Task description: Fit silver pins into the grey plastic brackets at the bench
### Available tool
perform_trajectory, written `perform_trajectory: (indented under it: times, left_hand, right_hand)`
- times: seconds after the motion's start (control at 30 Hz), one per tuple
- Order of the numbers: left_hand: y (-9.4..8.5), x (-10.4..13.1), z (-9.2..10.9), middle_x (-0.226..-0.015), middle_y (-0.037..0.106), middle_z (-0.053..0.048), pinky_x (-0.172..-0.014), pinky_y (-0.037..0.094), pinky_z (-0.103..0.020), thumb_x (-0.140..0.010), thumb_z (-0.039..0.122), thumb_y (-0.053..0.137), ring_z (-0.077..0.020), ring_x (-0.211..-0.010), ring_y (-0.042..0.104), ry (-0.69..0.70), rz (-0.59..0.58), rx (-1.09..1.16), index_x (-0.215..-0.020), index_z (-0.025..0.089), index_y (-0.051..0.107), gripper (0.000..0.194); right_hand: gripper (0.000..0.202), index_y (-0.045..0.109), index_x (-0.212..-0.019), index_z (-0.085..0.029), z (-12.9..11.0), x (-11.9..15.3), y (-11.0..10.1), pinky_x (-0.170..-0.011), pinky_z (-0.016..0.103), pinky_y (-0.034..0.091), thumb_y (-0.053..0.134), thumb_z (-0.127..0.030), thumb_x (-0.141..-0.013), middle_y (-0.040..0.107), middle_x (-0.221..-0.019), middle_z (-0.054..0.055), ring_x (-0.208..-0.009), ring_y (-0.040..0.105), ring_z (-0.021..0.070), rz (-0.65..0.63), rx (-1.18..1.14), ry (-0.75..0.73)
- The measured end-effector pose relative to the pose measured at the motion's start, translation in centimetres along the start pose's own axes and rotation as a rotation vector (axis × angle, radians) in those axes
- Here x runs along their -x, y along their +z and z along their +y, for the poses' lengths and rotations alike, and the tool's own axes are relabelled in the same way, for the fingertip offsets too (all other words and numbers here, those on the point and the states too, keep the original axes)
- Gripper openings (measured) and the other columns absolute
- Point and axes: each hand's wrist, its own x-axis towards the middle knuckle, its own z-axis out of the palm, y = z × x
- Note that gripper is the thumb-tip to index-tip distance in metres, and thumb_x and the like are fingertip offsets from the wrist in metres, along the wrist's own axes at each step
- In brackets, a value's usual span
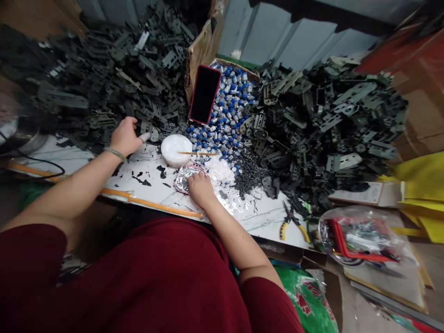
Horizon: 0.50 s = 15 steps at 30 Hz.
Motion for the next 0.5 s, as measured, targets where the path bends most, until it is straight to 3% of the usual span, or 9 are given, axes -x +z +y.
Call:
perform_trajectory:
  times: [0.1,0.17,0.33,0.5]
  left_hand:
    - [2.3,-1.4,1.5,-0.129,0.043,-0.022,-0.092,0.039,-0.043,-0.067,0.014,0.062,-0.0381,-0.112,0.052,-0.024,0.063,0.066,-0.13,0.012,0.039,0.068]
    - [2.9,-1.4,1.7,-0.13,0.041,-0.023,-0.091,0.04,-0.045,-0.066,0.011,0.059,-0.0397,-0.111,0.053,-0.031,0.06,0.089,-0.133,0.013,0.037,0.07]
    - [2.2,1.1,-0.8,-0.121,0.052,-0.021,-0.09,0.041,-0.044,-0.063,0.009,0.061,-0.0371,-0.107,0.056,-0.04,0.031,0.132,-0.131,0.013,0.037,0.072]
    - [1.4,5.2,-4.3,-0.09,0.063,-0.008,-0.065,0.048,-0.032,-0.077,0.012,0.049,-0.0182,-0.064,0.061,-0.417,-0.126,0.48,-0.124,0.016,0.034,0.05]
  right_hand:
    - [0.02,0.065,-0.098,-0.013,-0.5,-0.2,0.3,-0.084,0.038,0.038,0.046,-0.013,-0.088,0.065,-0.094,0.014,-0.097,0.053,0.0265,-0.007,0.017,-0.048]
    - [0.021,0.065,-0.095,-0.014,-0.5,0.1,0.5,-0.082,0.037,0.038,0.045,-0.013,-0.089,0.065,-0.091,0.013,-0.094,0.054,0.0255,0.006,0.001,-0.061]
    - [0.02,0.067,-0.091,-0.017,0.3,0.9,0.3,-0.074,0.032,0.037,0.049,-0.024,-0.09,0.065,-0.09,0.011,-0.093,0.054,0.0235,0.062,-0.1,-0.011]
    - [0.021,0.069,-0.09,-0.017,1.0,0.7,0.1,-0.072,0.03,0.038,0.049,-0.025,-0.091,0.065,-0.088,0.009,-0.091,0.056,0.0223,0.088,-0.164,-0.001]
